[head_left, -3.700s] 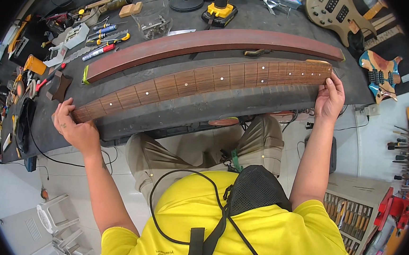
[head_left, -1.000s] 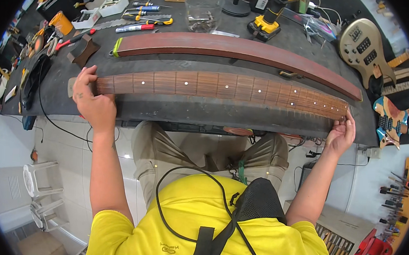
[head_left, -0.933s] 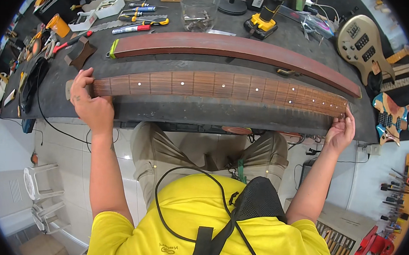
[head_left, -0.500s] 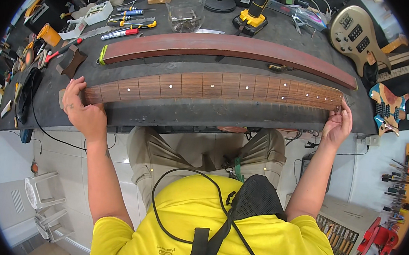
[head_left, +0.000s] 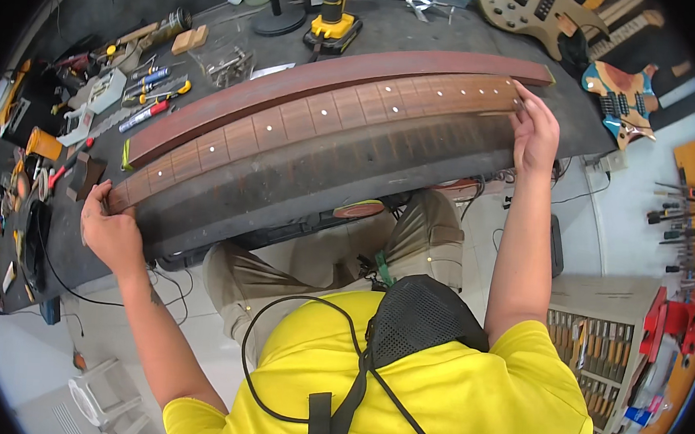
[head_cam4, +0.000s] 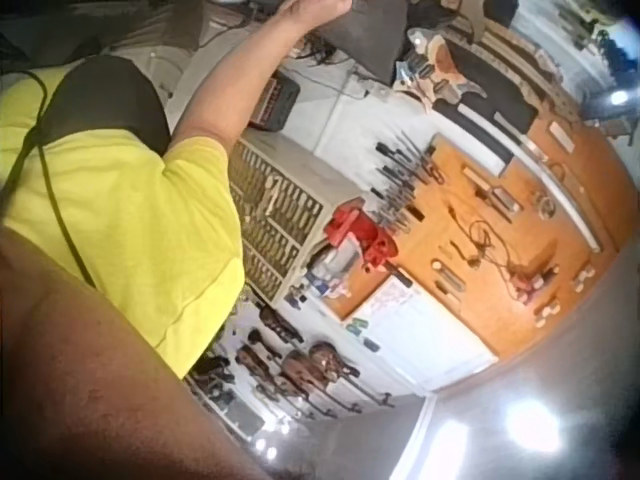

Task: The person sands the fretboard of a guitar neck using a long wooden sanding beam and adjusts a component with a hex key. They then walk to a belt sander and sand the headstock of the neck.

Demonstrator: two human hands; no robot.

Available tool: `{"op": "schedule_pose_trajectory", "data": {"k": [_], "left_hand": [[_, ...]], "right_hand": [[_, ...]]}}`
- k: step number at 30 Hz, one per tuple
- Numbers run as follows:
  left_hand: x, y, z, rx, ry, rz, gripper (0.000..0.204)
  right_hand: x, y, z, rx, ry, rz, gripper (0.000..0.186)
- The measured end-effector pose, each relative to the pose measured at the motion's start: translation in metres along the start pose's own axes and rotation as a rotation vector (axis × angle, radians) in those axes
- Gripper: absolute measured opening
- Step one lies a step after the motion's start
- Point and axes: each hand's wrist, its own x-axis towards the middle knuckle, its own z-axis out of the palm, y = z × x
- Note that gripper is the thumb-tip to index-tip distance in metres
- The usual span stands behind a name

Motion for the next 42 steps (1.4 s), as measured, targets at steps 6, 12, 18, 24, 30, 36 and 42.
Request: {"op": "schedule_pose_trajectory", "data": {"k": [6, 12, 18, 24, 30, 36, 42], "left_hand": [[0.034, 0.034, -0.023, 0.024, -0.095, 0.027, 0.047], [0.069, 0.108, -0.090, 0.104, -0.034, 0.420, 0.043], [0.080, 0.157, -0.130, 0.039, -0.116, 0.553, 0.038], [0.080, 0.134, -0.125, -0.053, -0.171, 0.531, 0.040], [0.091, 0.082, -0.093, -0.153, -0.276, 0.445, 0.042], [0.068, 0.028, -0.063, -0.150, -0.188, 0.354, 0.043], [0.017, 0.036, -0.018, -0.132, -0.227, 0.197, 0.047]], "right_hand": [[0.043, -0.018, -0.005, -0.078, 0.138, 0.187, 0.038], [0.090, -0.047, -0.126, 0.003, 0.184, 0.190, 0.036], [0.089, -0.095, -0.220, -0.067, 0.479, 0.136, 0.056], [0.044, -0.127, -0.179, -0.139, 0.493, 0.083, 0.059], [0.011, -0.157, -0.115, -0.174, 0.483, 0.000, 0.059], [-0.025, -0.146, -0.062, -0.099, 0.349, 0.007, 0.057], [-0.004, -0.073, -0.051, -0.121, 0.303, 0.141, 0.035]]}}
